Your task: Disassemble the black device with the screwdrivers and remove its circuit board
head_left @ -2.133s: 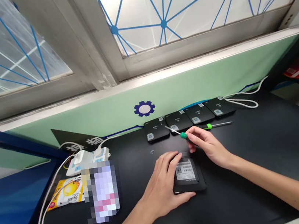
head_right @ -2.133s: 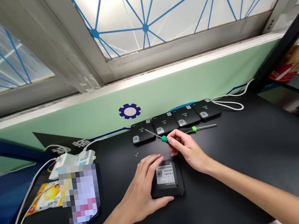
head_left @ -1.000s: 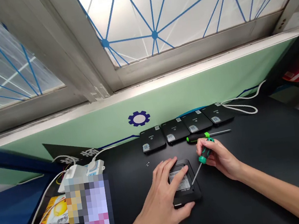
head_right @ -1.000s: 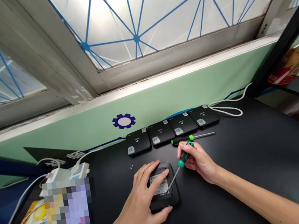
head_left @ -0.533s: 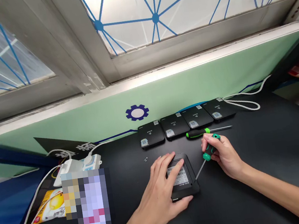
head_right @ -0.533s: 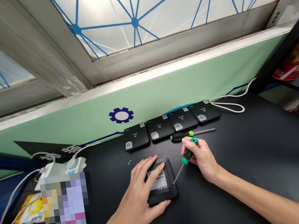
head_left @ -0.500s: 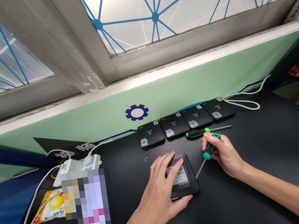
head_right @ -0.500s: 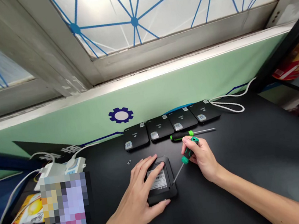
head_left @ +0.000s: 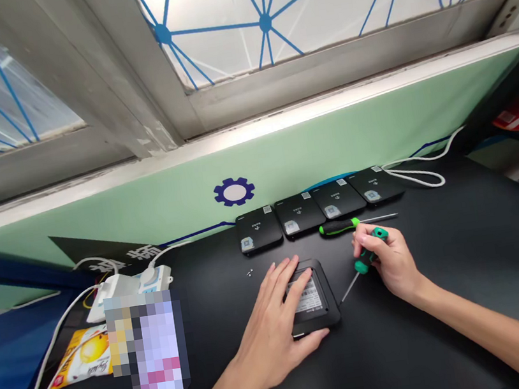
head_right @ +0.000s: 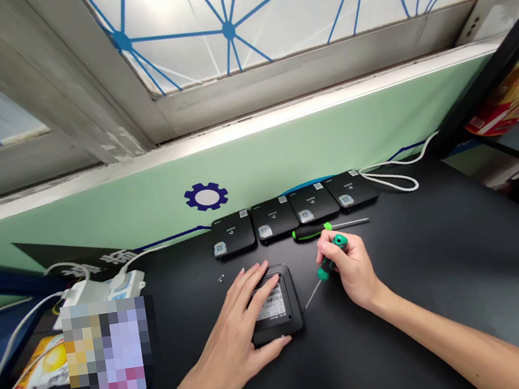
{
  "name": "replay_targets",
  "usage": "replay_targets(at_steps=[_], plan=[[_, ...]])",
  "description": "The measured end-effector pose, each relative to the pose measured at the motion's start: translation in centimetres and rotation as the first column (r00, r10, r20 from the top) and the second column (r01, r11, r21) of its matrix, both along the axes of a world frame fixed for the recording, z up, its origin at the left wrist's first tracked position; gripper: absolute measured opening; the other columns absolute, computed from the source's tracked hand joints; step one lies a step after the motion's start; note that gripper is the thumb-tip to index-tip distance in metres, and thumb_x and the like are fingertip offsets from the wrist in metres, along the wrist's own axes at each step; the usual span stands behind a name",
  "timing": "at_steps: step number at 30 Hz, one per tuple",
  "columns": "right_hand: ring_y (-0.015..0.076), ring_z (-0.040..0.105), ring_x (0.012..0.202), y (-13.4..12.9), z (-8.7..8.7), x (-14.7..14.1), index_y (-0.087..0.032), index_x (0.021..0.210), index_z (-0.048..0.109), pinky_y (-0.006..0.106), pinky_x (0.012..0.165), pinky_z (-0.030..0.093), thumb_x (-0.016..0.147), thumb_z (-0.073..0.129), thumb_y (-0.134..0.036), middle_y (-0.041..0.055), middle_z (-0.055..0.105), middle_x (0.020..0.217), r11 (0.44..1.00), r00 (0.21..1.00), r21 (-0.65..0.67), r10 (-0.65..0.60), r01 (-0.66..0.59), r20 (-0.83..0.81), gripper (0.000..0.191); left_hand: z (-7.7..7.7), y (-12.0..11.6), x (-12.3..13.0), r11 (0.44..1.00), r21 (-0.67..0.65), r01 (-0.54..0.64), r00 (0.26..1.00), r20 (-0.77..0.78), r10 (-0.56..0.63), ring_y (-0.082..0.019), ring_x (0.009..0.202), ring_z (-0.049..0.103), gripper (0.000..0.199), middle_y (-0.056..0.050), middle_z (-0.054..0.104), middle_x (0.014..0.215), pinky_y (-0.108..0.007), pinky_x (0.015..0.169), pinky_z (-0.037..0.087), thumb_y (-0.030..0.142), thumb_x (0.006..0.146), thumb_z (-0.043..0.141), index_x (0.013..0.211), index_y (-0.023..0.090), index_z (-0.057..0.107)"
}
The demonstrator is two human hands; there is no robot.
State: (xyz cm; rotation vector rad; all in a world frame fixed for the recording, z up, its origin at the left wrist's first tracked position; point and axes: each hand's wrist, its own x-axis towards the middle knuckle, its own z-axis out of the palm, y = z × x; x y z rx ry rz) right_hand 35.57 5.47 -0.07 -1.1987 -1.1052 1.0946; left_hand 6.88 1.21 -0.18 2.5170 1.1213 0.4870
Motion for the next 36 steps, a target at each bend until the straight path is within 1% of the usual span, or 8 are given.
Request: replay_targets(at_steps=[3, 6, 9, 12, 18, 29, 36], plan=[[0.0202, 0.051, 0.063, -0.4, 0.1, -0.3, -0.024, 0.060, 0.070, 0.034, 0.059, 0.042, 0.094, 0.076, -0.051, 0.0033, 0.057, 0.062, 0.997, 0.999, 0.070, 0.011, -0.014, 0.036, 0.044, 0.2, -0.1, 0.0, 1.000, -0.003, -0.002, 1.000, -0.022, 0.002, -0.043, 0.174, 0.034, 0.104, -0.016, 0.033, 0.188, -0.071, 0.140, 0.035, 0.032, 0.095, 0.093, 0.180, 0.028, 0.032], [0.0216, 0.052, 0.063, -0.7, 0.2, -0.5, -0.025, 0.060, 0.069, 0.036, 0.061, 0.042, 0.095, 0.074, -0.047, 0.0033, 0.057, 0.061, 0.993, 0.999, 0.116, -0.008, 0.002, 0.051, 0.042, 0.3, -0.2, 0.0, 1.000, -0.001, -0.008, 1.000, -0.022, 0.008, -0.043, 0.173, 0.034, 0.103, -0.016, 0.034, 0.188, -0.071, 0.140, 0.036, 0.032, 0.096, 0.092, 0.180, 0.028, 0.032], [0.0214, 0.051, 0.063, -1.0, 0.3, -0.6, -0.026, 0.060, 0.068, 0.037, 0.063, 0.042, 0.099, 0.069, -0.044, 0.0028, 0.057, 0.061, 0.987, 0.997, 0.153, -0.064, 0.057, 0.042, 0.043, 0.3, -0.2, 0.0, 1.000, 0.005, -0.008, 1.000, -0.019, 0.008, -0.043, 0.173, 0.035, 0.100, -0.016, 0.034, 0.188, -0.071, 0.140, 0.035, 0.031, 0.098, 0.090, 0.180, 0.028, 0.032], [0.0205, 0.051, 0.061, -1.1, 0.4, -0.6, -0.026, 0.061, 0.067, 0.036, 0.062, 0.042, 0.102, 0.066, -0.044, 0.0024, 0.057, 0.061, 0.981, 0.994, 0.168, -0.104, 0.095, 0.045, 0.044, 0.2, -0.2, 0.1, 1.000, 0.004, -0.007, 0.999, -0.037, 0.007, -0.044, 0.174, 0.032, 0.100, -0.016, 0.032, 0.188, -0.073, 0.139, 0.036, 0.034, 0.099, 0.090, 0.180, 0.027, 0.032], [0.0190, 0.056, 0.058, -1.2, 0.8, -0.8, -0.023, 0.060, 0.067, 0.033, 0.059, 0.046, 0.098, 0.072, -0.044, 0.0018, 0.060, 0.060, 0.972, 0.989, 0.218, -0.114, 0.092, 0.090, 0.044, 0.2, -0.2, 0.1, 1.000, 0.007, -0.016, 0.998, -0.065, 0.017, -0.043, 0.175, 0.031, 0.099, -0.016, 0.032, 0.189, -0.072, 0.139, 0.037, 0.035, 0.099, 0.090, 0.180, 0.027, 0.032], [0.0145, 0.056, 0.052, -1.6, 1.3, -0.7, -0.022, 0.063, 0.067, 0.027, 0.054, 0.044, 0.100, 0.072, -0.031, -0.0012, 0.061, 0.059, 0.945, 0.976, 0.314, -0.146, 0.089, 0.163, 0.039, 0.3, -0.2, 0.2, 1.000, 0.023, -0.014, 0.997, -0.069, 0.015, -0.044, 0.173, 0.034, 0.099, -0.016, 0.034, 0.188, -0.072, 0.139, 0.038, 0.037, 0.098, 0.090, 0.179, 0.026, 0.034], [0.0135, 0.057, 0.051, -2.0, 1.6, -0.7, -0.022, 0.065, 0.066, 0.026, 0.054, 0.045, 0.101, 0.071, -0.025, -0.0024, 0.062, 0.059, 0.927, 0.972, 0.372, -0.128, 0.047, 0.196, 0.037, 0.3, -0.2, 0.2, 0.999, 0.036, -0.015, 0.998, -0.061, 0.017, -0.044, 0.173, 0.035, 0.100, -0.016, 0.035, 0.187, -0.072, 0.138, 0.038, 0.037, 0.099, 0.089, 0.181, 0.028, 0.032]])
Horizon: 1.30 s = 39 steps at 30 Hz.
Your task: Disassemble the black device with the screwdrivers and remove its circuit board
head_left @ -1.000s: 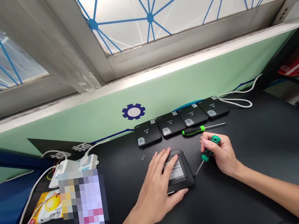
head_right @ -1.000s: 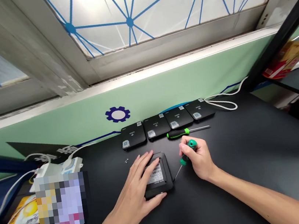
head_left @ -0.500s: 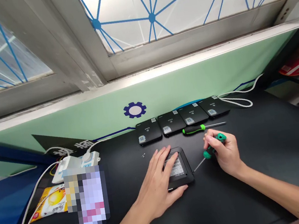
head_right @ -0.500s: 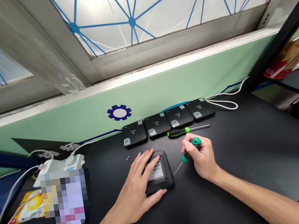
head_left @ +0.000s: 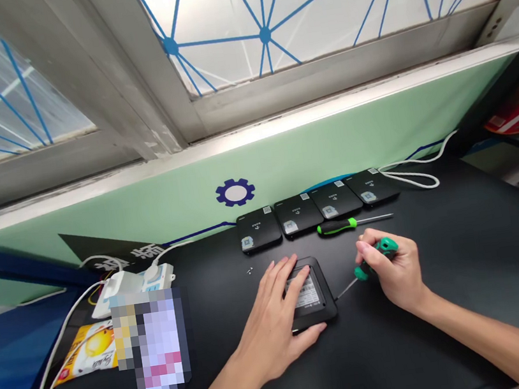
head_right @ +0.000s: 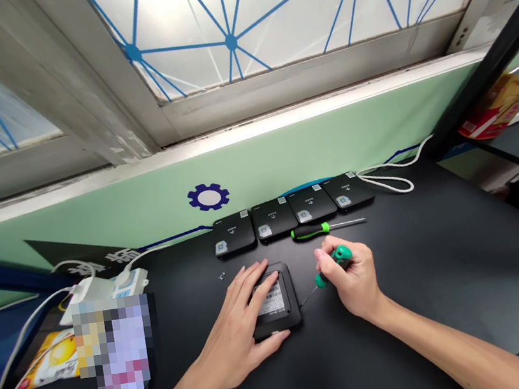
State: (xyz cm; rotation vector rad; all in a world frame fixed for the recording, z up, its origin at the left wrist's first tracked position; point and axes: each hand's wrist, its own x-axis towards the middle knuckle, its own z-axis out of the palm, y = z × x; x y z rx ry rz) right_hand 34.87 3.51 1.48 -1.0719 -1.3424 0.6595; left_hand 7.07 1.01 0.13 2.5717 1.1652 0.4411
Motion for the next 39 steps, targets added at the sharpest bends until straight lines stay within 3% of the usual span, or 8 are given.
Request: replay_targets(at_steps=[9, 19, 24, 32, 39], plan=[[0.0142, 0.054, 0.053, -1.1, -0.5, 0.1, -0.023, 0.072, 0.061, 0.030, 0.060, 0.047, 0.102, 0.072, -0.017, -0.0036, 0.062, 0.060, 0.993, 0.997, 0.094, 0.067, -0.070, 0.037, 0.032, -0.1, -0.1, 0.0, 1.000, -0.002, -0.015, 1.000, -0.012, 0.015, -0.045, 0.173, 0.034, 0.099, -0.016, 0.035, 0.187, -0.073, 0.137, 0.040, 0.038, 0.098, 0.089, 0.180, 0.027, 0.034], [0.0143, 0.054, 0.052, -1.3, -0.3, -0.1, -0.024, 0.073, 0.060, 0.030, 0.058, 0.046, 0.103, 0.070, -0.014, -0.0038, 0.061, 0.061, 0.989, 0.995, 0.137, 0.048, -0.060, 0.087, 0.033, -0.2, 0.0, 0.1, 1.000, -0.014, -0.008, 1.000, -0.023, 0.008, -0.046, 0.172, 0.034, 0.101, -0.017, 0.034, 0.187, -0.074, 0.137, 0.040, 0.038, 0.097, 0.091, 0.179, 0.025, 0.033], [0.0138, 0.053, 0.052, -2.2, 0.8, -1.0, -0.024, 0.075, 0.057, 0.029, 0.055, 0.040, 0.101, 0.069, -0.010, -0.0044, 0.057, 0.062, 0.976, 0.981, 0.209, 0.015, -0.056, 0.192, 0.032, 0.0, 0.0, 0.1, 1.000, -0.020, -0.021, 1.000, -0.014, 0.020, -0.044, 0.172, 0.036, 0.098, -0.018, 0.036, 0.186, -0.071, 0.138, 0.039, 0.036, 0.096, 0.090, 0.178, 0.026, 0.036], [0.0112, 0.029, 0.053, -1.9, 3.5, -3.0, -0.025, 0.076, 0.038, 0.029, 0.053, 0.029, 0.104, 0.063, -0.013, -0.0077, 0.032, 0.064, 0.983, 0.925, 0.167, 0.007, -0.076, 0.380, 0.040, -0.1, 0.0, 0.2, 0.999, -0.019, -0.030, 1.000, 0.005, 0.030, -0.045, 0.170, 0.038, 0.101, -0.017, 0.037, 0.185, -0.075, 0.136, 0.039, 0.032, 0.095, 0.092, 0.178, 0.030, 0.033], [0.0108, 0.030, 0.055, -2.1, 3.8, -4.4, -0.026, 0.078, 0.034, 0.028, 0.055, 0.029, 0.106, 0.062, -0.013, -0.0076, 0.031, 0.068, 0.975, 0.917, 0.205, 0.000, -0.089, 0.399, 0.041, -0.2, 0.0, 0.3, 0.999, -0.005, -0.033, 0.999, 0.035, 0.033, -0.045, 0.169, 0.040, 0.102, -0.017, 0.040, 0.183, -0.074, 0.137, 0.039, 0.034, 0.093, 0.094, 0.176, 0.031, 0.036]])
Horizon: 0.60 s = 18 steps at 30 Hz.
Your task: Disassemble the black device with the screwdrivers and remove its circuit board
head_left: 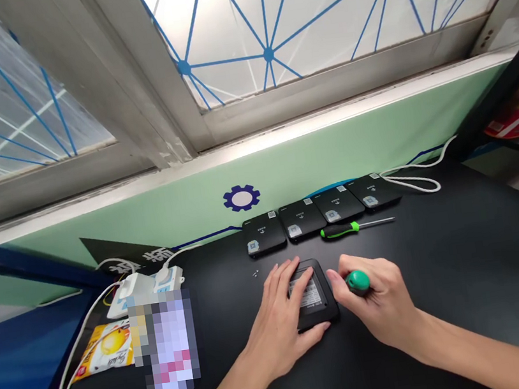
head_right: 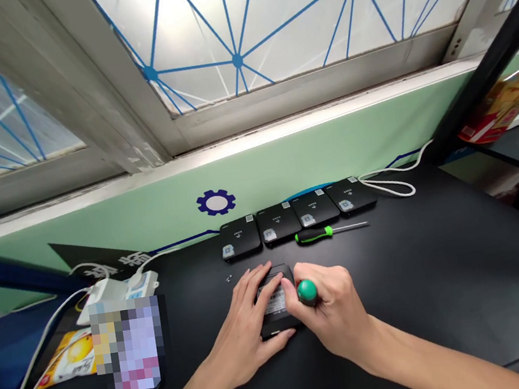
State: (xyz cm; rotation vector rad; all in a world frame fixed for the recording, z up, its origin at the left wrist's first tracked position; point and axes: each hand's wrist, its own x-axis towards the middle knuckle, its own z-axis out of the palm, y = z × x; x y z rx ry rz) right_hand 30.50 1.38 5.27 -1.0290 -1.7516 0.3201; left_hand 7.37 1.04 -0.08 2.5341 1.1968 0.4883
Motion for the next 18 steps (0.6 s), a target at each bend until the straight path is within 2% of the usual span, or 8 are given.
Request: replay_targets(at_steps=[3, 6, 8, 10, 12, 15, 18], plan=[[0.0102, 0.030, 0.055, -0.1, -0.3, 0.1, -0.025, 0.077, 0.035, 0.028, 0.055, 0.028, 0.107, 0.063, -0.015, -0.0077, 0.030, 0.068, 0.999, 0.999, -0.038, 0.008, -0.009, -0.034, 0.041, 0.3, 0.0, 0.1, 1.000, -0.011, 0.003, 1.000, -0.014, -0.004, -0.045, 0.169, 0.039, 0.101, -0.017, 0.040, 0.182, -0.074, 0.138, 0.037, 0.033, 0.093, 0.094, 0.176, 0.029, 0.036], [0.0101, 0.030, 0.054, 0.1, -0.7, 0.8, -0.024, 0.072, 0.036, 0.028, 0.054, 0.028, 0.110, 0.062, -0.024, -0.0075, 0.030, 0.065, 0.983, 0.990, -0.182, -0.020, -0.006, -0.138, 0.045, 0.4, -0.1, 0.1, 1.000, -0.010, 0.001, 1.000, -0.022, -0.001, -0.046, 0.169, 0.039, 0.101, -0.019, 0.040, 0.182, -0.075, 0.136, 0.039, 0.033, 0.093, 0.094, 0.175, 0.028, 0.036], [0.0108, 0.033, 0.055, 0.3, -1.2, 1.4, -0.023, 0.068, 0.041, 0.028, 0.053, 0.030, 0.111, 0.063, -0.033, -0.0064, 0.035, 0.063, 0.957, 0.974, -0.290, -0.057, -0.009, -0.217, 0.049, 0.4, -0.1, 0.1, 1.000, -0.007, 0.000, 1.000, -0.023, 0.000, -0.046, 0.168, 0.039, 0.099, -0.020, 0.039, 0.182, -0.075, 0.135, 0.041, 0.033, 0.094, 0.094, 0.175, 0.028, 0.036], [0.0120, 0.040, 0.055, 0.3, -1.8, 2.3, -0.022, 0.067, 0.051, 0.027, 0.053, 0.034, 0.111, 0.066, -0.043, -0.0043, 0.044, 0.063, 0.924, 0.949, -0.381, -0.106, -0.016, -0.297, 0.050, 0.4, -0.1, 0.1, 1.000, -0.001, -0.003, 1.000, -0.014, 0.003, -0.047, 0.168, 0.040, 0.098, -0.019, 0.040, 0.182, -0.075, 0.135, 0.042, 0.036, 0.095, 0.093, 0.175, 0.029, 0.037], [0.0117, 0.039, 0.050, 0.0, -2.6, 3.3, -0.022, 0.068, 0.061, 0.027, 0.045, 0.029, 0.108, 0.070, -0.053, -0.0040, 0.046, 0.060, 0.875, 0.921, -0.484, -0.172, -0.020, -0.350, 0.051, 0.4, -0.2, 0.0, 1.000, -0.002, -0.006, 1.000, -0.007, 0.006, -0.047, 0.168, 0.040, 0.098, -0.018, 0.041, 0.182, -0.075, 0.134, 0.042, 0.038, 0.095, 0.093, 0.175, 0.030, 0.037], [0.0116, 0.039, 0.044, -0.8, -3.9, 4.8, -0.020, 0.078, 0.076, 0.026, 0.041, 0.026, 0.100, 0.077, -0.066, -0.0041, 0.046, 0.057, 0.789, 0.882, -0.614, -0.295, 0.007, -0.369, 0.051, 0.4, -0.2, -0.1, 1.000, -0.019, -0.006, 1.000, -0.008, 0.006, -0.047, 0.168, 0.039, 0.098, -0.018, 0.041, 0.182, -0.074, 0.134, 0.042, 0.039, 0.095, 0.092, 0.175, 0.030, 0.037], [0.0130, 0.043, 0.041, -1.9, -4.7, 5.9, -0.018, 0.086, 0.083, 0.025, 0.040, 0.032, 0.095, 0.079, -0.074, -0.0039, 0.047, 0.052, 0.726, 0.861, -0.687, -0.367, 0.028, -0.353, 0.057, 0.5, -0.2, -0.1, 1.000, -0.030, -0.004, 1.000, -0.009, 0.004, -0.046, 0.169, 0.039, 0.097, -0.018, 0.039, 0.183, -0.074, 0.135, 0.041, 0.038, 0.096, 0.091, 0.176, 0.030, 0.036]])
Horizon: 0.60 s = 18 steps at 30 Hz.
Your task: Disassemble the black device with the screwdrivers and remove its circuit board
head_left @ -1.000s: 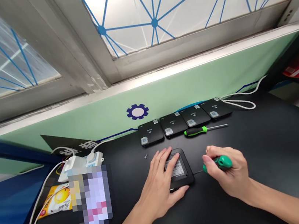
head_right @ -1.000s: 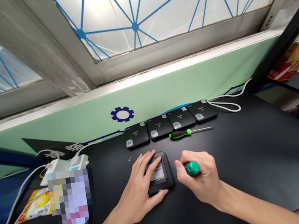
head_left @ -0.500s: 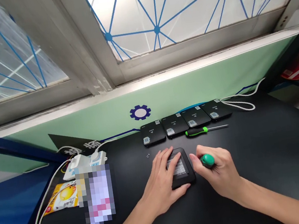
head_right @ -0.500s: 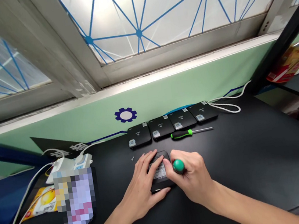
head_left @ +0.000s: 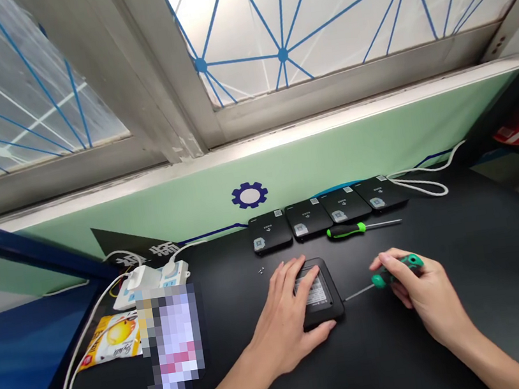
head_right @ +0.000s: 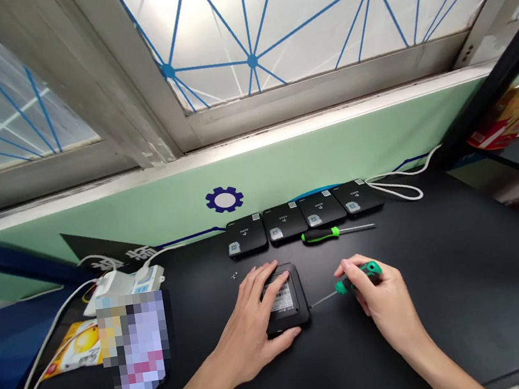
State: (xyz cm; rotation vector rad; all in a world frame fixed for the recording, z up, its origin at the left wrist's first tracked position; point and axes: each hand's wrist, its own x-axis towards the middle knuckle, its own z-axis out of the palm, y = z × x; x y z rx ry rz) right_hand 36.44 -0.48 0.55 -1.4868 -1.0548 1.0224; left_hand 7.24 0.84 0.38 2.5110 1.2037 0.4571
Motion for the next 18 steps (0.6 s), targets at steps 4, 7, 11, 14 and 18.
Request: replay_targets(at_steps=[4, 7, 11, 14, 18], plan=[[0.0144, 0.047, 0.039, -1.6, -0.2, 0.8, -0.017, 0.096, 0.085, 0.026, 0.039, 0.036, 0.091, 0.082, -0.076, -0.0019, 0.056, 0.052, 0.995, 0.999, -0.084, -0.048, 0.048, 0.010, 0.059, 0.0, 0.1, 0.0, 1.000, -0.003, -0.004, 1.000, -0.001, 0.004, -0.046, 0.169, 0.037, 0.095, -0.017, 0.039, 0.183, -0.073, 0.135, 0.041, 0.039, 0.097, 0.090, 0.176, 0.029, 0.037], [0.0152, 0.051, 0.038, -2.7, 0.1, 1.2, -0.019, 0.097, 0.084, 0.026, 0.039, 0.040, 0.091, 0.082, -0.076, 0.0005, 0.064, 0.055, 0.991, 0.998, -0.128, -0.033, 0.040, 0.054, 0.058, 0.0, 0.1, 0.0, 1.000, -0.005, 0.001, 1.000, -0.001, -0.001, -0.046, 0.169, 0.038, 0.096, -0.017, 0.039, 0.183, -0.073, 0.135, 0.042, 0.039, 0.097, 0.091, 0.176, 0.028, 0.038], [0.0151, 0.055, 0.039, -3.8, 0.8, 1.8, -0.022, 0.084, 0.082, 0.025, 0.039, 0.045, 0.099, 0.073, -0.074, 0.0024, 0.069, 0.060, 0.991, 0.973, -0.114, 0.094, -0.072, 0.209, 0.055, 0.0, 0.2, 0.0, 1.000, -0.005, 0.002, 1.000, -0.013, -0.002, -0.047, 0.168, 0.038, 0.096, -0.017, 0.039, 0.183, -0.074, 0.134, 0.043, 0.037, 0.096, 0.091, 0.175, 0.027, 0.038], [0.0179, 0.066, 0.048, -4.4, 1.4, 2.0, -0.025, 0.080, 0.082, 0.023, 0.044, 0.051, 0.100, 0.073, -0.067, 0.0011, 0.071, 0.062, 0.985, 0.901, -0.035, 0.168, -0.168, 0.400, 0.048, 0.2, 0.1, 0.1, 1.000, 0.001, -0.016, 1.000, -0.013, 0.016, -0.046, 0.166, 0.040, 0.094, -0.016, 0.041, 0.182, -0.071, 0.132, 0.046, 0.037, 0.096, 0.090, 0.175, 0.029, 0.039], [0.0200, 0.079, 0.063, -5.1, 2.5, 1.4, -0.030, 0.091, 0.086, 0.019, 0.053, 0.059, 0.100, 0.077, -0.062, -0.0006, 0.084, 0.083, 0.966, 0.830, 0.029, 0.205, -0.256, 0.518, 0.034, 0.2, 0.0, 0.3, 1.000, 0.014, -0.026, 1.000, -0.015, 0.027, -0.045, 0.163, 0.043, 0.093, -0.015, 0.044, 0.181, -0.069, 0.130, 0.048, 0.038, 0.096, 0.090, 0.174, 0.029, 0.041]])
